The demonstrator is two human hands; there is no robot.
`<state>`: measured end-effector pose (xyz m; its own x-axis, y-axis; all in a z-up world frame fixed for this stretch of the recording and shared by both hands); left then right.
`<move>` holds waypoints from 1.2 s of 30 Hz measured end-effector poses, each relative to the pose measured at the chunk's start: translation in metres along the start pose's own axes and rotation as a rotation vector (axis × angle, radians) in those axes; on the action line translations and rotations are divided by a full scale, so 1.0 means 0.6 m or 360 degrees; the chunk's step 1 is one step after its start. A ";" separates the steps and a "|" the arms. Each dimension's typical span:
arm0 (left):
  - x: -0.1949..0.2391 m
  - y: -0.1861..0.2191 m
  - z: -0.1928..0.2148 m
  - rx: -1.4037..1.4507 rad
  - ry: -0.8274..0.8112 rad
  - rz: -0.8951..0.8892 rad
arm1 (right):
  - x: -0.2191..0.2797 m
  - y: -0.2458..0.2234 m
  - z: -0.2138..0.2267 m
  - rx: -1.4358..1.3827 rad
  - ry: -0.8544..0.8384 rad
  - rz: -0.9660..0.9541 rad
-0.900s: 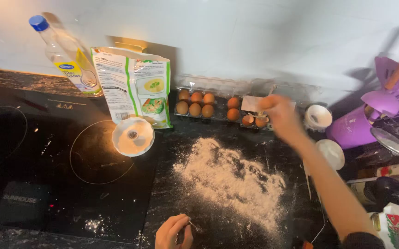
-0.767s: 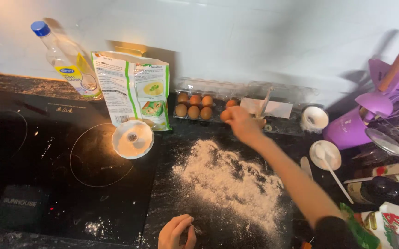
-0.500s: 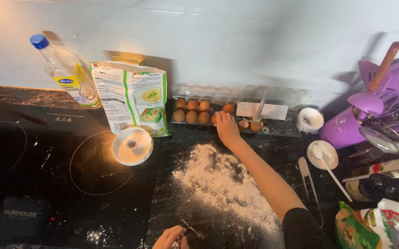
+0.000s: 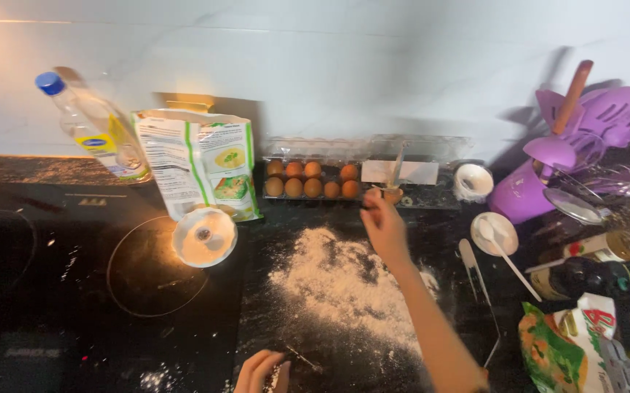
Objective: Clean the kitchen counter after spilling flour and using various kitchen tools.
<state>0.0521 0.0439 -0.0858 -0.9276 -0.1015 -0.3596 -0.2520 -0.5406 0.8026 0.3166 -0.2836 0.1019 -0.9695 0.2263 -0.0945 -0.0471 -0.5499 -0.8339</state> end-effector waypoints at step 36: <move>-0.168 0.264 0.064 0.0314 -0.0375 0.0530 | 0.475 0.362 0.256 0.0658 0.0418 -0.1270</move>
<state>0.0951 0.0004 0.0958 -0.9987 -0.0375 0.0336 0.0443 -0.3389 0.9398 -0.0069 -0.4623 -0.0225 -0.5306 0.8067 0.2603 -0.8058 -0.3847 -0.4502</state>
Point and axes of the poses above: each hand's wrist, its own x-axis away from the middle knuckle, its own z-axis out of the back of the hand, y = z × x, the point moved 8 cm from there along -x, towards the middle knuckle, and after that the axes turned 6 degrees about -z, right-handed, at the moved point
